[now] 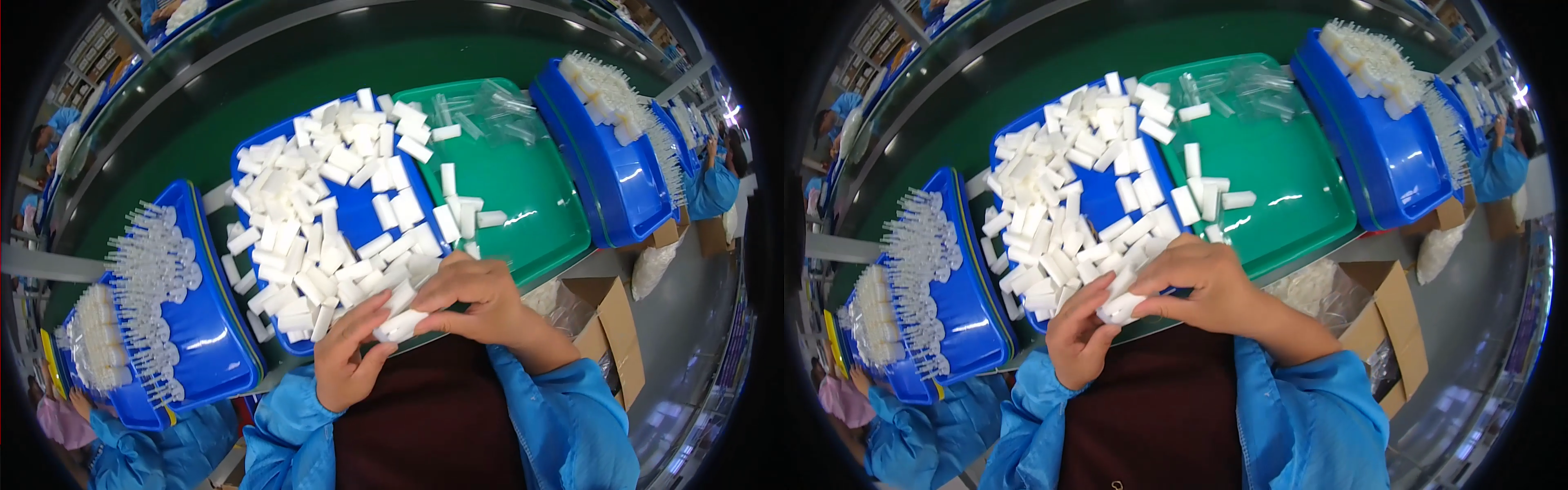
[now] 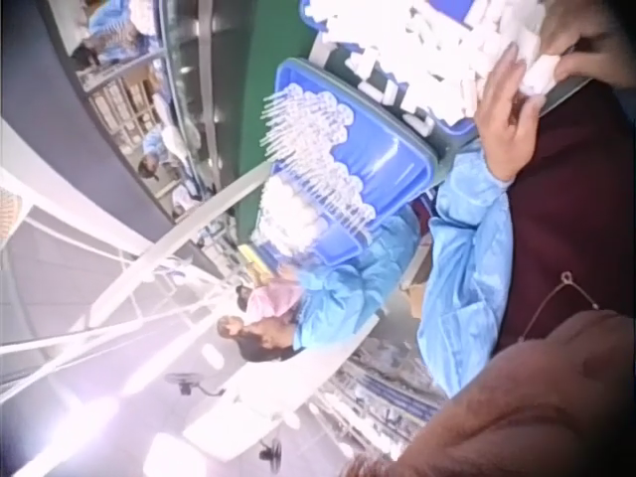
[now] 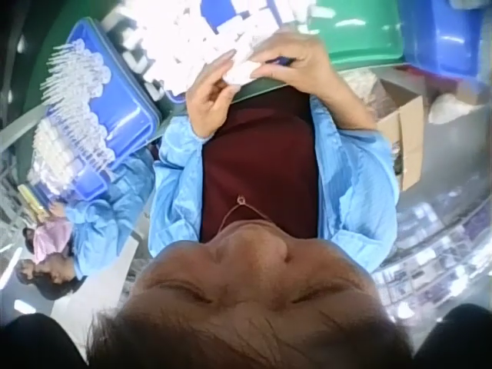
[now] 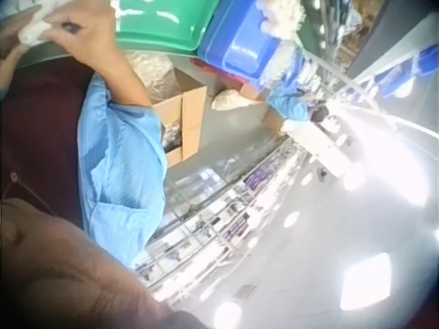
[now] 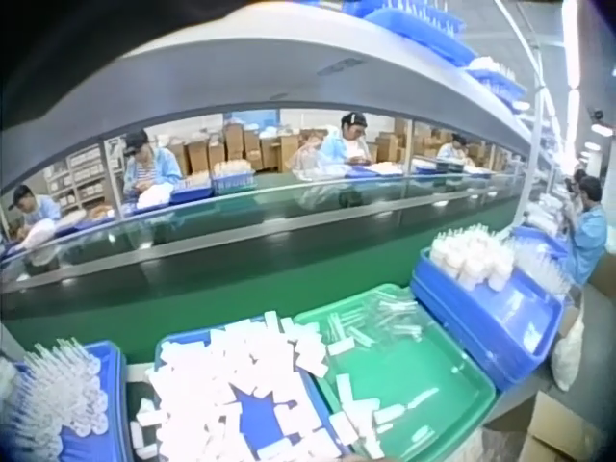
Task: The person assembles small plastic components by hand, securing them with rubber bands.
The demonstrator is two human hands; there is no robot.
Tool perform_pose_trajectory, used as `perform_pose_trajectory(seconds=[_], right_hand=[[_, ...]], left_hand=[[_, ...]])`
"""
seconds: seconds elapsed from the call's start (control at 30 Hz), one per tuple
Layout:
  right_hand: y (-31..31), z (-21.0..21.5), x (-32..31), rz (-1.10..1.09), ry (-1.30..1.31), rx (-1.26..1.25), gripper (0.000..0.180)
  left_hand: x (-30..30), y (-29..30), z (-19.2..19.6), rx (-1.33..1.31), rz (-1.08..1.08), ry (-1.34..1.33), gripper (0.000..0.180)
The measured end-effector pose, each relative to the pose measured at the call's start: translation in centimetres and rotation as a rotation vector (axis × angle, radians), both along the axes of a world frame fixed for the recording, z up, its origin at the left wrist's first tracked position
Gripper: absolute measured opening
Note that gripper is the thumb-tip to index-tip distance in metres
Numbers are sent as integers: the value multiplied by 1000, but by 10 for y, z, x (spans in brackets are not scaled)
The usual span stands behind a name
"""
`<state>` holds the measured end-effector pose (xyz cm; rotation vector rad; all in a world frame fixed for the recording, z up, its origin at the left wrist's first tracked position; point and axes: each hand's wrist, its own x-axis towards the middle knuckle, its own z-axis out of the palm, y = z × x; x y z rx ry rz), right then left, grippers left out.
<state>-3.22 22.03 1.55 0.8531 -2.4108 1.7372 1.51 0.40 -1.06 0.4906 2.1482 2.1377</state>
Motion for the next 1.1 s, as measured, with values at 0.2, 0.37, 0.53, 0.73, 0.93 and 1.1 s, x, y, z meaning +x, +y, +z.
perform_pose_trajectory(seconds=[0.2,0.37,0.53,0.73,0.93,1.1], right_hand=[[4,-5,10,-2,140,-41,26],[8,1,12,6,199,68,26],[37,22,-43,-133,298,280,22],[89,-16,-166,-529,395,766,17],[83,-37,-170,-480,402,1101,19],[86,-32,-139,-448,374,1181,21]], left_hand=[[-12,8,-1,-29,-123,182,41],[-16,17,0,-84,-196,78,33],[-16,15,0,-93,-157,51,31],[-13,15,6,-4,-123,85,33],[-9,0,-1,28,-29,104,33],[-11,-5,-2,67,6,60,34]])
